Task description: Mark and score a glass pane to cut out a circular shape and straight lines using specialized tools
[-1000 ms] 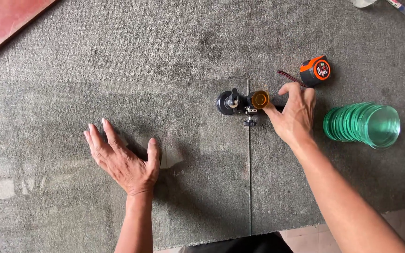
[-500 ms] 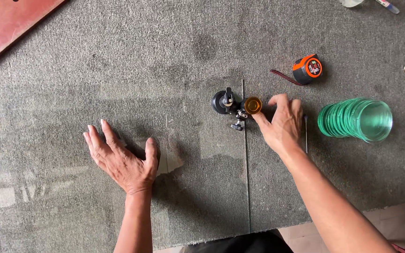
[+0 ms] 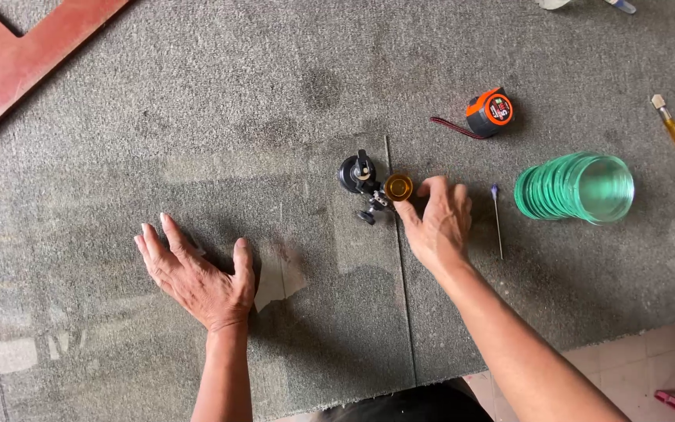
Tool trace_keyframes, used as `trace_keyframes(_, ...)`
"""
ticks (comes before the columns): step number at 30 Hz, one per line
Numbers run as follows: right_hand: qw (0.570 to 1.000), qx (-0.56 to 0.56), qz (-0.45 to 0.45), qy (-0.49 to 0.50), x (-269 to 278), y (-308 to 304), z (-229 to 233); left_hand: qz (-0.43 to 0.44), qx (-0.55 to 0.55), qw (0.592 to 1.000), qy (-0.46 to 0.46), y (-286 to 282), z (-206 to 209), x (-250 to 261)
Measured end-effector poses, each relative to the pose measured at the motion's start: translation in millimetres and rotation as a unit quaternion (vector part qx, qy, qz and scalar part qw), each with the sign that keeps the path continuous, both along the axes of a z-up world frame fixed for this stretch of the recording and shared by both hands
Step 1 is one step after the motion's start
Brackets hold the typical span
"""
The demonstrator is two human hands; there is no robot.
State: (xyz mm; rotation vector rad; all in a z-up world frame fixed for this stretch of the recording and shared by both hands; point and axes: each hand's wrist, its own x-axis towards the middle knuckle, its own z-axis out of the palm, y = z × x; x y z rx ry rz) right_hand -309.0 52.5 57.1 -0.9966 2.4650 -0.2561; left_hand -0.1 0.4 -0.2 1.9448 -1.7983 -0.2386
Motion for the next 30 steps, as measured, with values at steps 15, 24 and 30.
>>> trace_keyframes(15,1.000,-0.002,-0.021,-0.008,25.7,10.0,-13.9,-0.004,-0.008,1.000,-0.009,0.0,-3.7,-0.3)
trace_keyframes(24,0.999,-0.026,-0.041,-0.017,48.5,11.7,-9.4,-0.013,0.002,1.000,-0.015,-0.5,-1.7,0.4)
trace_keyframes(30,0.963,-0.261,0.042,-0.056,13.2,-5.0,37.6,-0.005,-0.025,1.000,0.003,-2.7,-20.0,-1.4)
